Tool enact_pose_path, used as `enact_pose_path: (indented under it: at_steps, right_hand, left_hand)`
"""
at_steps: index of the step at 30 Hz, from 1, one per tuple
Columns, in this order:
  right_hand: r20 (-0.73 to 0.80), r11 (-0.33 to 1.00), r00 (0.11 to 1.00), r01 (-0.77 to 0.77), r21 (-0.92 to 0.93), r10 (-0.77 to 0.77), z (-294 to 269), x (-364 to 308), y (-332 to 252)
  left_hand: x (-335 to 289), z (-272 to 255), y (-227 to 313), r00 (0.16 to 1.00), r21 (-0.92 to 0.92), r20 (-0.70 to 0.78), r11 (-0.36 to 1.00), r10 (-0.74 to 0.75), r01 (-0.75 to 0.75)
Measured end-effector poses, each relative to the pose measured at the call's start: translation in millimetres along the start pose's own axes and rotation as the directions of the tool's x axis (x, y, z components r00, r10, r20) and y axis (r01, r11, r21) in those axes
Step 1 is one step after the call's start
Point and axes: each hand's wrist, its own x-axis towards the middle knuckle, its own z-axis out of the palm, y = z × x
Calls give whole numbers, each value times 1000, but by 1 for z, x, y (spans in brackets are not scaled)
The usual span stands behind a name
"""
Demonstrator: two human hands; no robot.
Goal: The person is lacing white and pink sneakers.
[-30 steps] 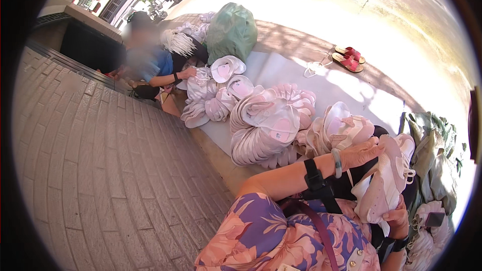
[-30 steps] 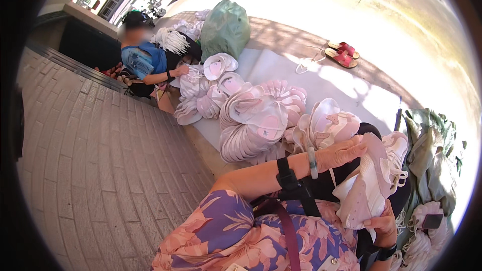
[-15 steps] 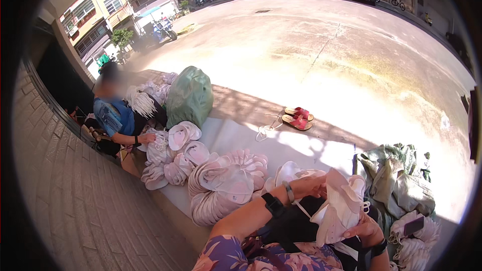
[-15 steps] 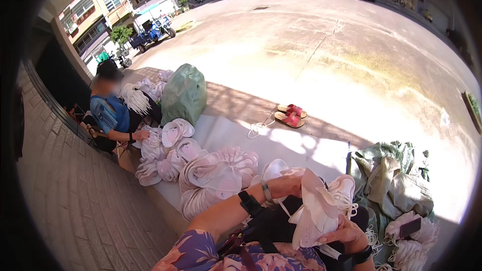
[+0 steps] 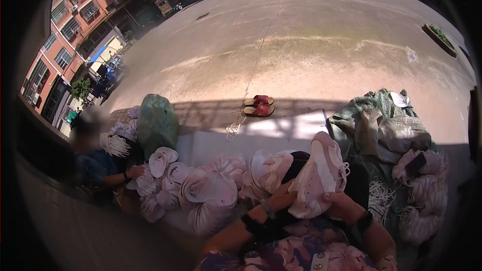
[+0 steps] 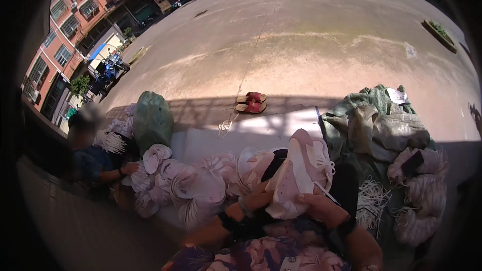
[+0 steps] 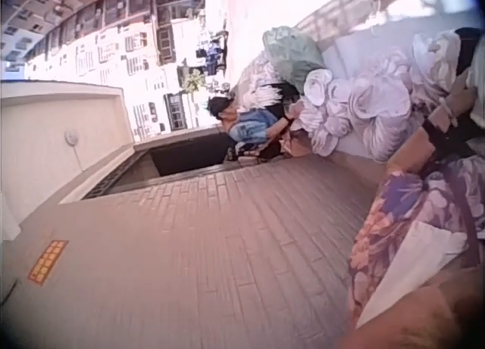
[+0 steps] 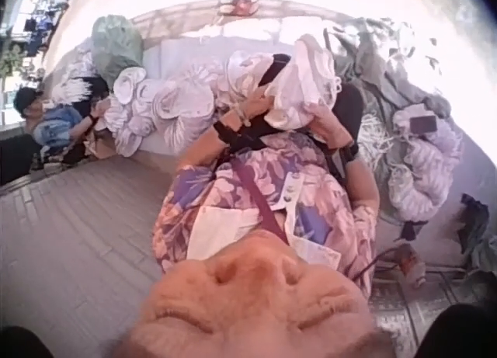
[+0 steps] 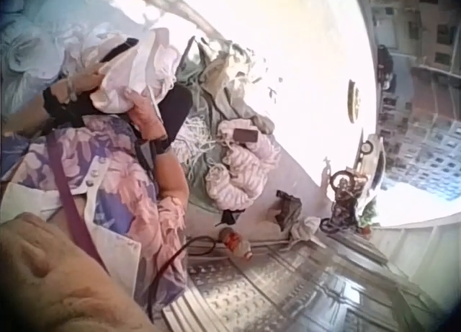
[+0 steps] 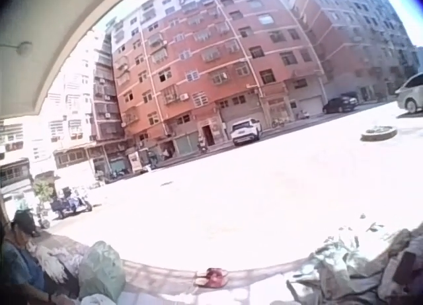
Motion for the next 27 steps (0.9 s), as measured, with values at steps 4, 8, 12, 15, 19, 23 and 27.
enact_pose_path:
  at_steps: [4,8,12,15,19,23,27]
  right_hand:
    - [105,926,978,-133,-353,180,-16,-13,10]
    - [81,963,995,-39,-266,62,-25,-21,8]
    - [-8,968,1000,-12,-250,10,-50,-44,-5]
    - [-145,951,967,165,-264,-208,-53,-53,-13]
    - [-291,941,915,202,-270,-280,-73,-52,-23]
    - [-276,939,916,219,-267,-292,-96,-48,-23]
    - [-349,919,887,172,-356,-302,-100,-43,-23]
  left_hand:
    - [-29,-11,28,995,72,-98,997,-10,17]
    - [-27,-2,26,991,129,-14,983,-133,133]
    - [-17,21,28,981,157,30,971,-190,183]
    - [-10,39,27,975,235,31,950,-220,207]
    - [8,52,21,962,192,-21,943,-273,271]
    - [21,50,22,965,160,-8,953,-260,258]
    - [32,54,20,980,275,-36,940,-197,199]
